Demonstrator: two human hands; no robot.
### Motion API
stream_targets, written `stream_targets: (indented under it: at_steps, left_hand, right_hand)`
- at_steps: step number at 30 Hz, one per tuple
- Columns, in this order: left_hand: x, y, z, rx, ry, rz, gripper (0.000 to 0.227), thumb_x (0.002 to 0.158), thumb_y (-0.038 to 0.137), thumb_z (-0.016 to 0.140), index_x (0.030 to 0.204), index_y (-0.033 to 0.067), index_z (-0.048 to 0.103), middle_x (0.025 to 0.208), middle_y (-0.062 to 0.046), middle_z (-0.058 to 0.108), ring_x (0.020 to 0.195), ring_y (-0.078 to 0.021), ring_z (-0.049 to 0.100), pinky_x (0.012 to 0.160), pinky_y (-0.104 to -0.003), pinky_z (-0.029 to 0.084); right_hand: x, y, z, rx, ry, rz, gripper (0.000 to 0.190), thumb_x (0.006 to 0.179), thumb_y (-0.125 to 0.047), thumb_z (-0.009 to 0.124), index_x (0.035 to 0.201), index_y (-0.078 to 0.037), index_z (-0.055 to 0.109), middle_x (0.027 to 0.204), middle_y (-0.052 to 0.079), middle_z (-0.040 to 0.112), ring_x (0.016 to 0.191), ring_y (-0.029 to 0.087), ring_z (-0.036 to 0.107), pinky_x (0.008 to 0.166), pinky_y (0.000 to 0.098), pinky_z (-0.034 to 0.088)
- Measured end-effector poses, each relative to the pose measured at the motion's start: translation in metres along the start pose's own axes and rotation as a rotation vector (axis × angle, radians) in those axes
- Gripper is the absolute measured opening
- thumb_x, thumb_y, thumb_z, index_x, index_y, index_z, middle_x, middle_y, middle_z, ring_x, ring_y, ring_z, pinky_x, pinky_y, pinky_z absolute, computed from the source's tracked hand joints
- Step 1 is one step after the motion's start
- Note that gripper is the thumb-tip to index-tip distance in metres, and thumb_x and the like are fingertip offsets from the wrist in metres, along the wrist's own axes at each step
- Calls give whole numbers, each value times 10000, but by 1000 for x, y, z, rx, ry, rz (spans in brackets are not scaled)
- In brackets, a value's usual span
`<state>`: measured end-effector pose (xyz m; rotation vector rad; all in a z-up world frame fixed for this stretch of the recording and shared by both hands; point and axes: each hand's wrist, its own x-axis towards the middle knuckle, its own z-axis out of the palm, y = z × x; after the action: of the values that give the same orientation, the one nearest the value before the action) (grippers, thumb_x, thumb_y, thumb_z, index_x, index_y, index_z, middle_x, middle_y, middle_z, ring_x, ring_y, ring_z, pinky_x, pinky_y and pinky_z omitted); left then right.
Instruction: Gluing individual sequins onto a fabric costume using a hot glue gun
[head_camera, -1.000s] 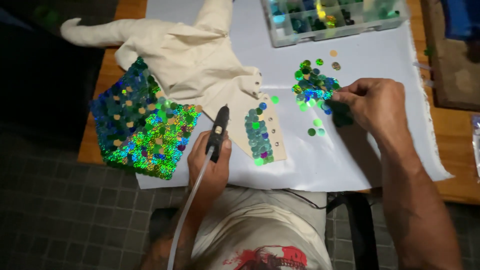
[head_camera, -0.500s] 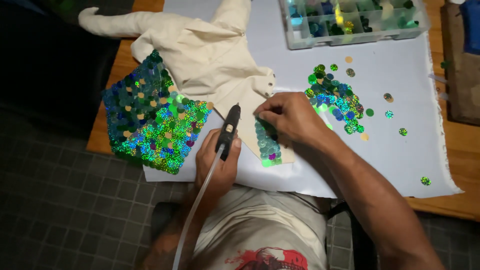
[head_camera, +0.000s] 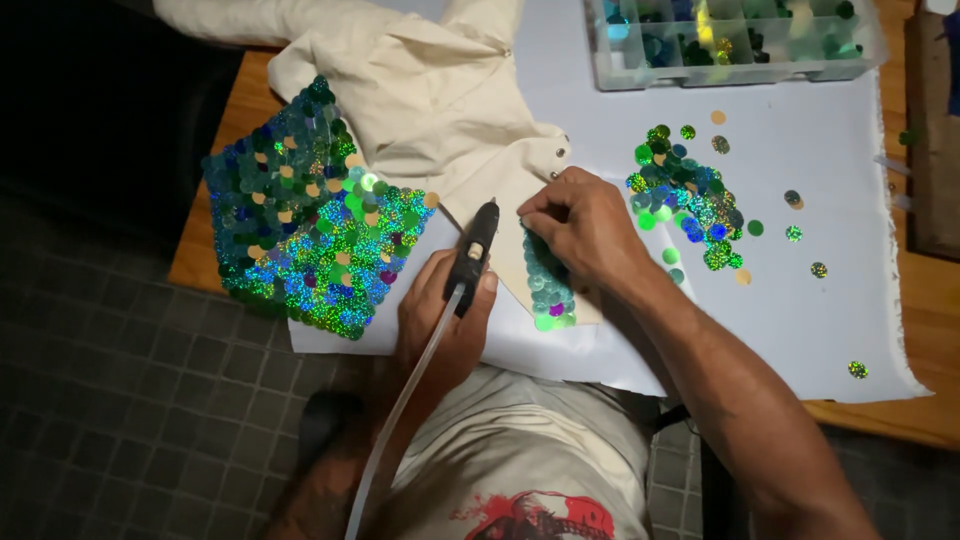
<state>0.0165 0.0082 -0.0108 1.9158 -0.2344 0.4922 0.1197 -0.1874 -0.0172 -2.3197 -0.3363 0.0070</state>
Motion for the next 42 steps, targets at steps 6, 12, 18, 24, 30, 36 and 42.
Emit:
stream_targets:
  at_steps: [6,12,18,24,30,36,42]
  left_hand:
    - [-1,-6,2,13,4,19,193,1019,254,612,1017,71,674,933,-85,640,899,-338,702,814,-404,557]
    - [-3,-5,2,38,14,18,173,1006,220,618,1024,62,685,926,-100,635,883,-350,699,804,-413,557]
    - [-3,-4,2,50,3,27,206,1022,259,606,1017,62,666,927,-109,632,883,-362,689,798,-431,555]
    - [-4,-5,2,41,3,21,188,1017,249,611,1034,73,675,932,-97,639,890,-353,692,811,-418,557]
    - [-5,-9,3,33,-9,-4,195,1010,250,618,1033,63,669,940,-99,647,894,-358,696,807,-430,558]
    - [-3,-6,3,50,22,50,174,1018,232,615,1032,69,675,933,-90,640,883,-346,694,793,-415,561]
    - [-4,-1,4,46,37,37,198,1021,232,613,1044,44,672,939,-116,642,882,-365,694,792,-434,562]
  right_hand:
    - [-2,-9,-2,89,40,20,185,823,-104,797,1003,-146,792,804,66,672,793,256,690,751,389,573]
    - [-11,-23,-35,192,122,39,129,964,-68,677,1047,-93,772,890,143,709,852,311,720,779,429,567]
    - [-28,-1,-20,-145,71,-394,310,879,-3,595,1118,-115,756,949,134,574,894,403,610,760,504,526]
    - [-29,0,-12,-232,79,-432,353,920,-17,544,1134,-193,764,925,69,494,873,336,563,727,434,511]
    - [-35,0,-14,-372,58,-489,341,932,-44,552,1172,-183,751,1002,87,594,946,324,597,719,440,531]
    - [-37,-8,-14,-575,71,-543,435,922,-52,529,1274,-214,727,1007,54,599,919,257,590,718,390,549]
    - [-37,4,-12,-652,11,-584,538,833,-66,518,1333,-179,683,1010,69,587,916,251,550,757,377,508]
